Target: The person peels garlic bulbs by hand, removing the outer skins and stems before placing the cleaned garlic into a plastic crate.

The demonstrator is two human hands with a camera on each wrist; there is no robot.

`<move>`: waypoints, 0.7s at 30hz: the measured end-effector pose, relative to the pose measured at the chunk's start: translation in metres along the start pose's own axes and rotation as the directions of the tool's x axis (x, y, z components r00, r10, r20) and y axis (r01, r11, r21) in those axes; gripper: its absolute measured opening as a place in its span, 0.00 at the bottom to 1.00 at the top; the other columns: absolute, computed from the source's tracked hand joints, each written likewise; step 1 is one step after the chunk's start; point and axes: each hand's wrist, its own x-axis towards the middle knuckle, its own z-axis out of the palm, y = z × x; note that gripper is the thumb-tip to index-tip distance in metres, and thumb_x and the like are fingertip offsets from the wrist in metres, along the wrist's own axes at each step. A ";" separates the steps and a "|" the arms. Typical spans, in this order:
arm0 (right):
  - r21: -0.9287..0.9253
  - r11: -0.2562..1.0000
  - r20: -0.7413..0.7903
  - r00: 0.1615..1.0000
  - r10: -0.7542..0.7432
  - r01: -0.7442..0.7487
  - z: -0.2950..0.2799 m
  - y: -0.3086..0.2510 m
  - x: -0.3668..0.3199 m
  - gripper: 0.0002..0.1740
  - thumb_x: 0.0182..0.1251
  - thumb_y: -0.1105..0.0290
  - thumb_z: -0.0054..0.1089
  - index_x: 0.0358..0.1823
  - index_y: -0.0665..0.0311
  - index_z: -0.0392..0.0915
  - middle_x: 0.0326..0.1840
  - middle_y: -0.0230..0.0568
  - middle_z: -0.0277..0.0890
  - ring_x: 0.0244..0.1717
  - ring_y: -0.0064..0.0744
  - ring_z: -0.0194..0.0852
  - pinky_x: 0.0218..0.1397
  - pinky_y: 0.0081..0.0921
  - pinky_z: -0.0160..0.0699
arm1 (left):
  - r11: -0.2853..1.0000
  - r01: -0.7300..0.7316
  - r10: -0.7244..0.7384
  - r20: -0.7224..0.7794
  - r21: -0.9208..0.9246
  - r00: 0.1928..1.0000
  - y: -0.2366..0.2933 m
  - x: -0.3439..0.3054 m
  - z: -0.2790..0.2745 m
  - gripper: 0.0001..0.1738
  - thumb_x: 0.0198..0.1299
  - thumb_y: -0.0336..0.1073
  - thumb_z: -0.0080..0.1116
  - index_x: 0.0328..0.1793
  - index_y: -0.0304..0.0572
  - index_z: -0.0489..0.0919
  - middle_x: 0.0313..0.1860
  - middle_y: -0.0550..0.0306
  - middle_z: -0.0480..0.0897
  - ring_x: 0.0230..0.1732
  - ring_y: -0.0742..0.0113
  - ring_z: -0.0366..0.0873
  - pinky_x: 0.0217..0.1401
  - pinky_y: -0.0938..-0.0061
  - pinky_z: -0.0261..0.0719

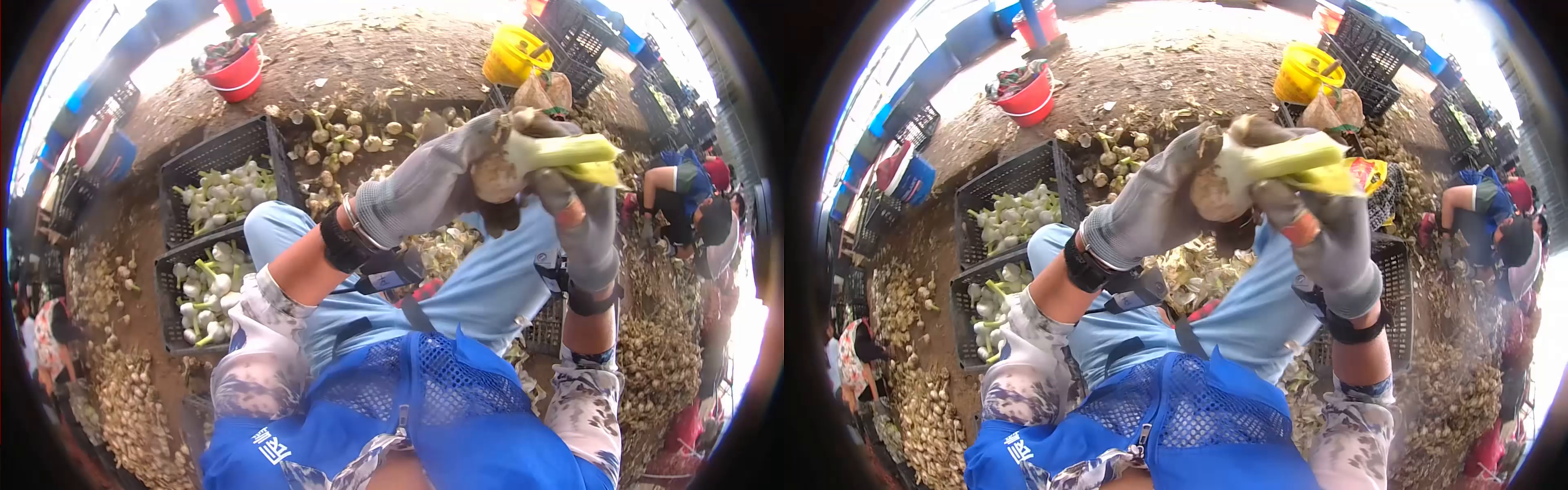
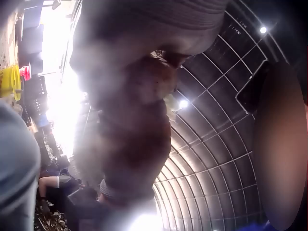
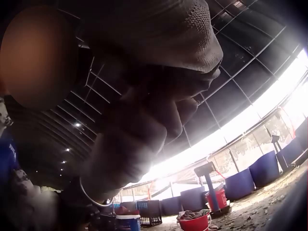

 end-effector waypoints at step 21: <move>0.833 0.489 -0.171 0.718 0.674 -0.260 -0.022 0.197 -0.088 0.09 0.74 0.64 0.59 0.41 0.63 0.80 0.31 0.27 0.79 0.29 0.14 0.71 0.32 0.15 0.68 | 0.990 0.137 -0.132 -0.569 -0.033 0.812 -0.136 0.011 -0.068 0.32 0.61 0.30 0.64 0.71 0.48 0.64 0.53 0.60 0.79 0.49 0.69 0.80 0.51 0.71 0.83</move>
